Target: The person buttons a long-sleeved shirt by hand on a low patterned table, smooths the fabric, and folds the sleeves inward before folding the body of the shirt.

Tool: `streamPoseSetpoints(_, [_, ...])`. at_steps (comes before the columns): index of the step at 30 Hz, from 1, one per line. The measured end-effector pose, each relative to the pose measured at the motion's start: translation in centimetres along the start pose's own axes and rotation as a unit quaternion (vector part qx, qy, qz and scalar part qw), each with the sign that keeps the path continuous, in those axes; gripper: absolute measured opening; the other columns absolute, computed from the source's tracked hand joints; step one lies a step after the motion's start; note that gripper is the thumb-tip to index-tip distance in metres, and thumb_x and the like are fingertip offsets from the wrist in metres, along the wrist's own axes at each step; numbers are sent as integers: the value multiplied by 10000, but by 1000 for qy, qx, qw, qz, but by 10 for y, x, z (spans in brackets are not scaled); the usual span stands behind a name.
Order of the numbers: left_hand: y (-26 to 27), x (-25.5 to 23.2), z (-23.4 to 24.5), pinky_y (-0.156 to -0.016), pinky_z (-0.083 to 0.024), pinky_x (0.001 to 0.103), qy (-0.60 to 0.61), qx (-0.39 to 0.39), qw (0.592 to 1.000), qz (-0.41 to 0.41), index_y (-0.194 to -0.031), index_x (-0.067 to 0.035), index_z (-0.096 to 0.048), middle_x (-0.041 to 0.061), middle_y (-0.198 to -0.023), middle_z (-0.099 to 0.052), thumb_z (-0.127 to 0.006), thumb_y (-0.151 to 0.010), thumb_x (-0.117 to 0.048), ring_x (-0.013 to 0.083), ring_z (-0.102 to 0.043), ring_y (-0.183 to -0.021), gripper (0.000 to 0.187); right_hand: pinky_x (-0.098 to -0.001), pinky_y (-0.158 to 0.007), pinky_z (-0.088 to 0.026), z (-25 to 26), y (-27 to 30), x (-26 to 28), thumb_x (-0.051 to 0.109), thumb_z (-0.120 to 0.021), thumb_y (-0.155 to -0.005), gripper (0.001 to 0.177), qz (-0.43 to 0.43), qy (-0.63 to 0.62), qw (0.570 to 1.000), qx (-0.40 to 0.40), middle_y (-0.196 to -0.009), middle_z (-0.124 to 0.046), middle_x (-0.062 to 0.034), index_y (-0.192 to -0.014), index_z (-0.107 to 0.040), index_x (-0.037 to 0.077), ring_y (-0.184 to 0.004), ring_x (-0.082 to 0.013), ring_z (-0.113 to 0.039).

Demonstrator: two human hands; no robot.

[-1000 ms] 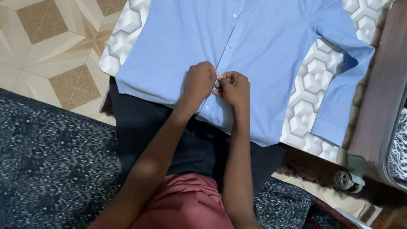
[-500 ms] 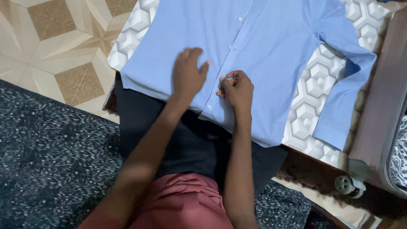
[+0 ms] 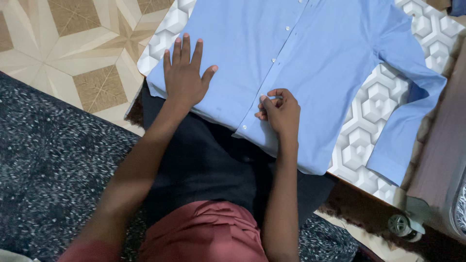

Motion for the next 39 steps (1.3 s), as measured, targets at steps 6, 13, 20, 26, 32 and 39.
streamPoseSetpoints(6, [7,-1,4,-1215,-140,650,2,0,1000,2,-1604,-78,-410,276,-1662,-270,-529,-1049,-562,428,-217,-1550,746,-284,-594,-525,48,-2,-3,123,-756,-949,228,166,43,976,-131,-898,-726,-108,-1123,-689,-7,-707,-178,-680])
streamPoseSetpoints(13, [11,-3,6,-1199,-145,673,1,-5,1000,-5,-1603,-62,-413,285,-1658,-270,-548,-1061,-535,452,-218,-1543,732,-590,-1239,-253,113,13,-6,404,-672,-1055,765,265,363,867,-214,-1606,-377,-344,-1542,-400,-119,-1530,-484,-300])
streamPoseSetpoints(20, [32,-7,12,-1201,-153,695,4,-6,1000,-18,-1608,-44,-426,293,-1670,-260,-571,-1078,-513,480,-224,-1546,722,-682,-1217,-129,109,30,-39,608,-458,-1065,894,135,462,858,-178,-1649,-251,-362,-1579,-326,-111,-1567,-485,-154])
streamPoseSetpoints(26, [46,-4,11,-1214,-131,699,16,14,1000,-12,-1625,-40,-399,295,-1682,-230,-551,-1102,-518,478,-184,-1563,724,-671,-1220,-117,107,46,-41,636,-444,-1052,916,112,459,864,-174,-1653,-239,-353,-1583,-319,-99,-1567,-472,-146])
streamPoseSetpoints(32, [55,-3,13,-1218,-110,691,26,38,999,0,-1632,-53,-374,286,-1689,-204,-536,-1088,-528,470,-150,-1565,740,-653,-1235,-87,109,57,-47,661,-420,-1050,940,106,459,867,-164,-1667,-209,-349,-1593,-299,-96,-1579,-459,-117])
streamPoseSetpoints(39, [72,-3,18,-1219,-98,692,25,55,998,3,-1642,-62,-351,282,-1697,-183,-523,-1087,-542,460,-128,-1574,754,-646,-1241,-74,108,75,-55,675,-405,-1042,960,96,461,869,-151,-1676,-180,-340,-1604,-270,-91,-1583,-458,-95])
Point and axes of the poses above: each hand's wrist, its own y-axis away from the middle knuckle, its own z-axis out of the back of the hand, x = y × z, the point moved 10 cm from there along -y, towards the middle knuckle
